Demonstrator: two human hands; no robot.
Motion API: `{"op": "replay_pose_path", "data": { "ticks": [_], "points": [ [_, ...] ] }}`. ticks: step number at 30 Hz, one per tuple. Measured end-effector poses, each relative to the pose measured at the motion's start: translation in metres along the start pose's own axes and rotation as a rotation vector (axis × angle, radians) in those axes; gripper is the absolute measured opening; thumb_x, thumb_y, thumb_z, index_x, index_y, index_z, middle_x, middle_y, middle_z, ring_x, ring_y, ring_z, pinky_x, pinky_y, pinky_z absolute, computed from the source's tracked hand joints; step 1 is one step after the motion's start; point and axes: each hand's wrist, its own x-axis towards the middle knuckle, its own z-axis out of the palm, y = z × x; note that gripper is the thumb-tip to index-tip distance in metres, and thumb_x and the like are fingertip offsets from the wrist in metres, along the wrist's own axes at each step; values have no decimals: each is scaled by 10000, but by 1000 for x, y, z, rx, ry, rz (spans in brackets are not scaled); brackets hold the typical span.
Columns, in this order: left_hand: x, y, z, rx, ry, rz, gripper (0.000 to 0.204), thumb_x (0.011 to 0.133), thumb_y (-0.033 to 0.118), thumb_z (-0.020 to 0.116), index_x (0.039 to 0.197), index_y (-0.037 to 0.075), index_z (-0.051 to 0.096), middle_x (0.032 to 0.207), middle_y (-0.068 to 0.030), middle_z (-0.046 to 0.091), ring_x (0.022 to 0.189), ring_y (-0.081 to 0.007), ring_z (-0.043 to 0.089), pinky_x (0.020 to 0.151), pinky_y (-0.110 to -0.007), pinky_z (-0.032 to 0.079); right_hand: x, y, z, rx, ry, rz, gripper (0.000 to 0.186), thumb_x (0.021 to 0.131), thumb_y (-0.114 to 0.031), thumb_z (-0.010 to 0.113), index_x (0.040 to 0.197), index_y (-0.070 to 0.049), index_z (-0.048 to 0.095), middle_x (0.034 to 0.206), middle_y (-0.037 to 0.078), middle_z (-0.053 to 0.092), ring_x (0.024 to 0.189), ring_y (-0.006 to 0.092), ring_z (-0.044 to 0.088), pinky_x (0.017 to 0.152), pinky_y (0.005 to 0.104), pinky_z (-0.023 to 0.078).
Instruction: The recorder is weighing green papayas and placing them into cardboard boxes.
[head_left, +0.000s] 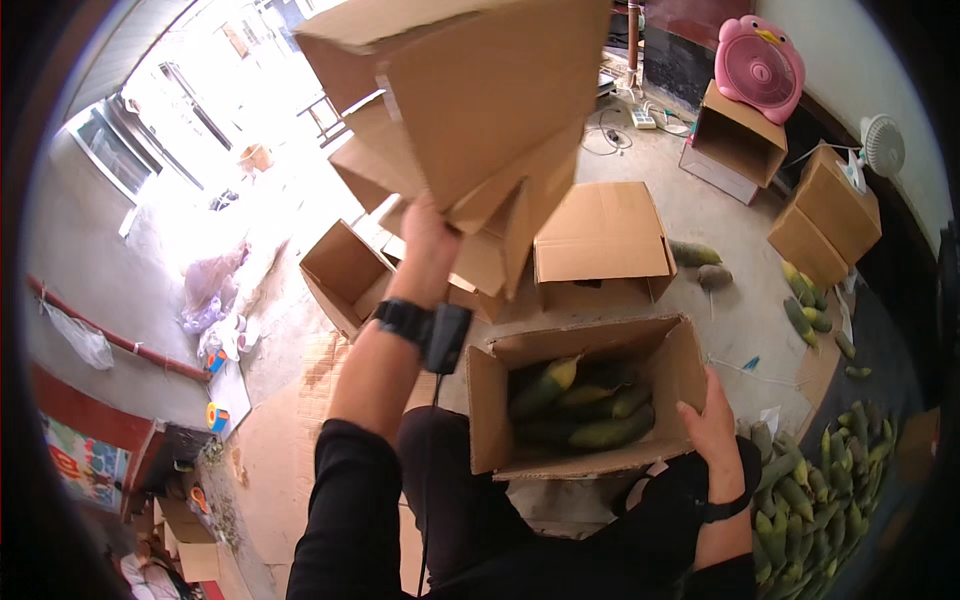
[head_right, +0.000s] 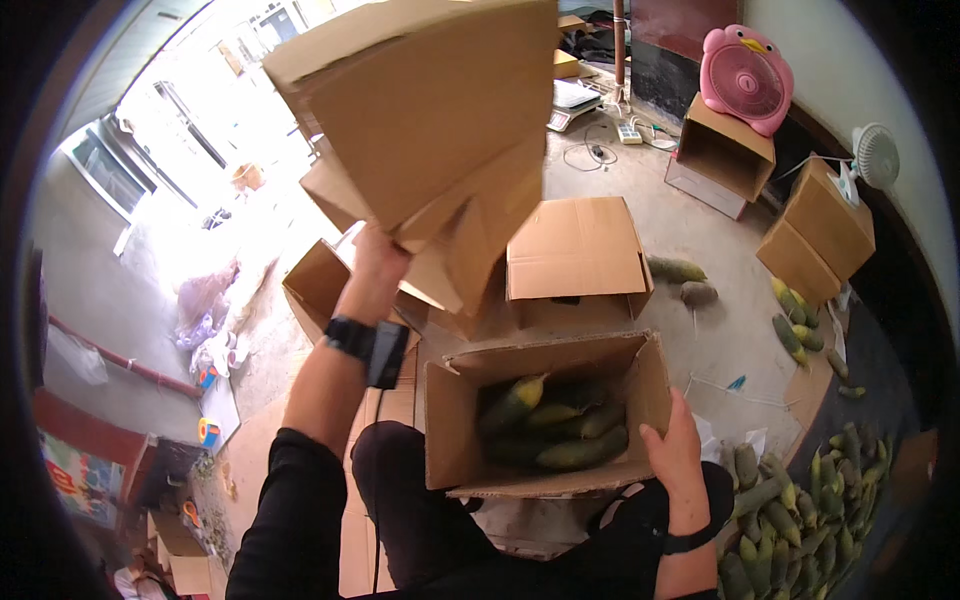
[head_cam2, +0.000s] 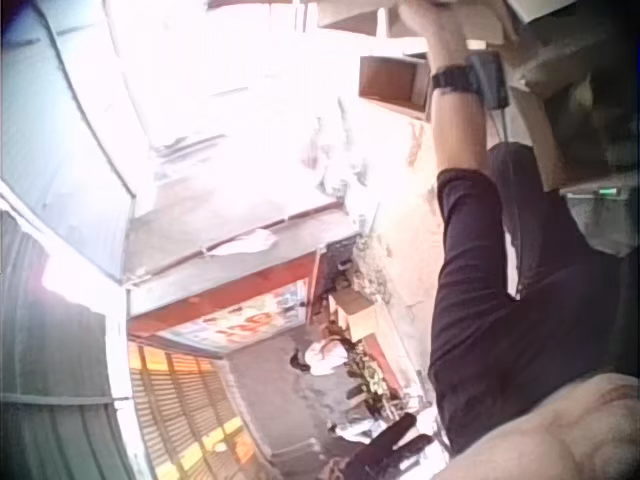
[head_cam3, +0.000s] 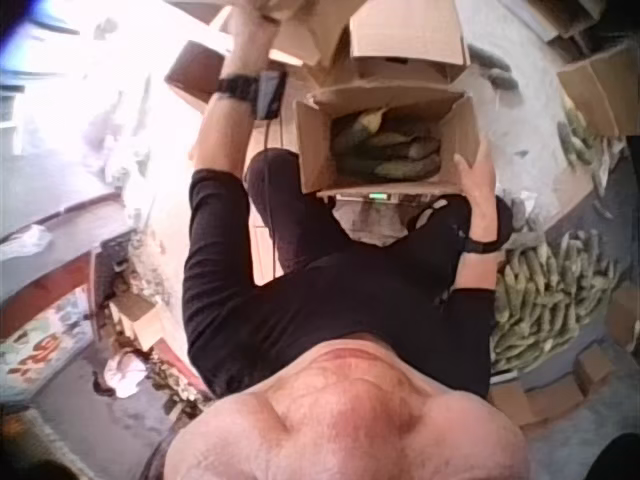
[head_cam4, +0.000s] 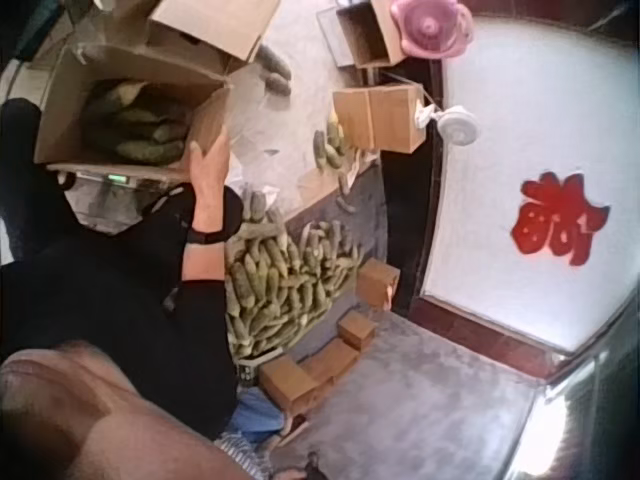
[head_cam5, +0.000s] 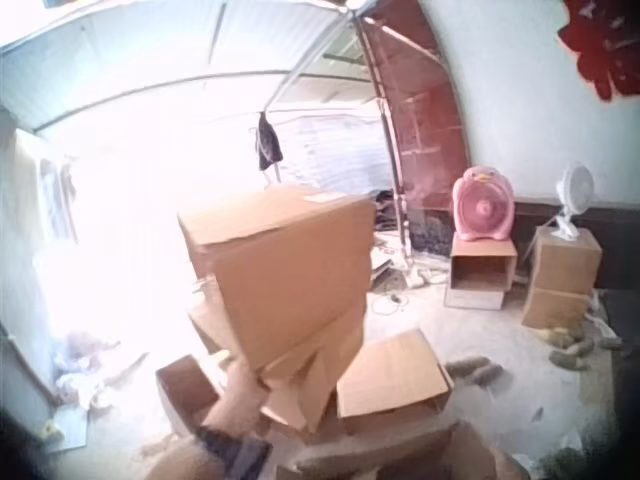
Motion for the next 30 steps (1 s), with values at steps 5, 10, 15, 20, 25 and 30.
{"op": "replay_pose_path", "data": {
  "ticks": [5, 10, 15, 20, 25, 30],
  "points": [
    [29, -88, 8, -120, 26, -156, 332, 839, 83, 642, 1140, -19, 548, 1081, -127, 629, 952, -271, 640, 791, -414, 562, 3, -1, -1, 60, -42, 73, 680, 768, -90, 674, 1361, 12, 358, 1313, 245, 472, 1238, 380, 445, 1030, 395, 360],
    [30, -145, -3, -148, 111, -224, 337, 863, 146, 658, 1144, -6, 551, 1061, -118, 636, 936, -269, 645, 772, -415, 565, 5, 6, 2, -32, -39, 38, 680, 792, -30, 642, 1392, 0, 324, 1295, 205, 502, 1182, 276, 512, 957, 340, 427],
    [28, -161, -14, -88, 139, -284, 359, 905, 221, 631, 1163, -1, 519, 1071, -113, 630, 950, -264, 638, 766, -414, 563, 6, 6, 3, 64, -67, 72, 645, 800, -13, 616, 1381, 2, 335, 1268, 191, 518, 1163, 258, 520, 973, 332, 411],
    [32, -136, -23, -93, 106, -401, 348, 941, 260, 569, 1188, 29, 487, 1101, -113, 602, 929, -271, 626, 743, -427, 560, 7, 2, 3, 67, -74, 50, 606, 805, -3, 591, 1364, 3, 356, 1227, 174, 545, 1132, 245, 533, 967, 329, 412],
    [5, -76, -42, 485, -62, -443, 412, 957, 301, 531, 1253, 22, 469, 1134, -127, 581, 973, -281, 612, 764, -409, 550, 7, 1, 5, 209, -85, 56, 601, 796, -54, 641, 1336, -4, 384, 1220, 205, 545, 1138, 306, 537, 972, 364, 409],
    [-2, 19, -106, 899, -107, -366, 383, 942, 273, 556, 1251, 48, 532, 1172, -94, 597, 1028, -230, 599, 793, -374, 540, 8, 0, 5, 140, -94, 48, 591, 805, -41, 628, 1339, -3, 378, 1209, 194, 552, 1120, 295, 549, 965, 356, 412]
  ]
}}
